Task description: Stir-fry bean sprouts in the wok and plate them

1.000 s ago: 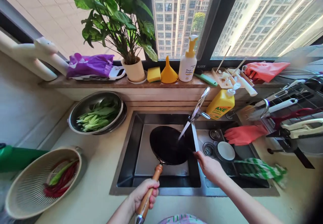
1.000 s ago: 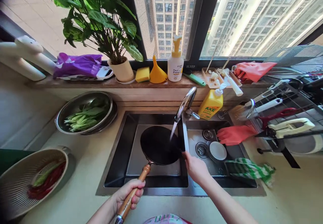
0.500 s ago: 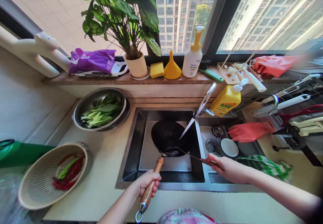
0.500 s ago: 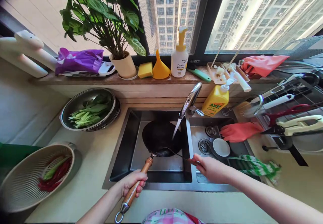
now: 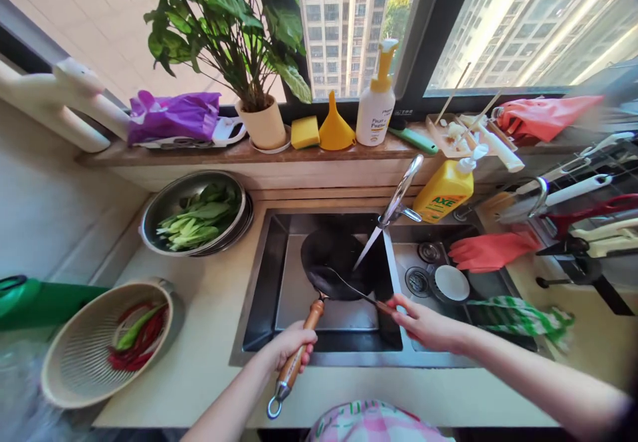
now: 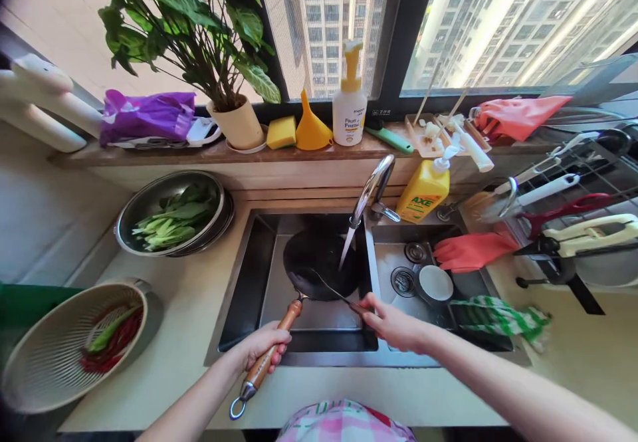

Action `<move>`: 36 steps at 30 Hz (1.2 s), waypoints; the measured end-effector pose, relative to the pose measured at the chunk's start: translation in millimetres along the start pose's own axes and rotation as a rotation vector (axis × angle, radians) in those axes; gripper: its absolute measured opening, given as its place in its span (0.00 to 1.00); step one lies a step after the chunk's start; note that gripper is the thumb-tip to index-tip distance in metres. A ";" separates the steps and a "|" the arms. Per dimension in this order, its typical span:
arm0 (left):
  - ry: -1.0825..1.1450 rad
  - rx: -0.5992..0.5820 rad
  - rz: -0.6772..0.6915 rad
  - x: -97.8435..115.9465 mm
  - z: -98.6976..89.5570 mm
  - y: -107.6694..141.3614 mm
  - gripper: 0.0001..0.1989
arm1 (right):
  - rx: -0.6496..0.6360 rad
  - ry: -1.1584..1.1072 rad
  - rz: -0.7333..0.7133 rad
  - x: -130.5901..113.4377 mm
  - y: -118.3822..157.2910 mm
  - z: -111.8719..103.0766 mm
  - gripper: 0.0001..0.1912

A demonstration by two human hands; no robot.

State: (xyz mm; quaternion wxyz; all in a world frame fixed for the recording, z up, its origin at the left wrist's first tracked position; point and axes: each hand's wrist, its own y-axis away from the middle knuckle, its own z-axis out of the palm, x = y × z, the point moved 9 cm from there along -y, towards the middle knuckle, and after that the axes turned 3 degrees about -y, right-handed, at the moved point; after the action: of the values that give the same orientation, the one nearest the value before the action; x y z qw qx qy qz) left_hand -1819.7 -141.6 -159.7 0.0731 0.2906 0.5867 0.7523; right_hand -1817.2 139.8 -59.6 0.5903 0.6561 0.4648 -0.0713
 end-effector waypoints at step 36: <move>0.341 -0.064 0.112 14.9 19.6 15.9 0.21 | 0.399 1.176 -0.343 -83.4 -35.5 -153.5 0.11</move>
State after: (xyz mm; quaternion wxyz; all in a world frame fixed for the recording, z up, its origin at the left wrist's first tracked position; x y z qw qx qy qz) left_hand -1818.0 -123.2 -137.0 -0.0601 0.1886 0.5494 0.8118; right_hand -1958.3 220.4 13.8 0.0836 0.5991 0.7869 0.1219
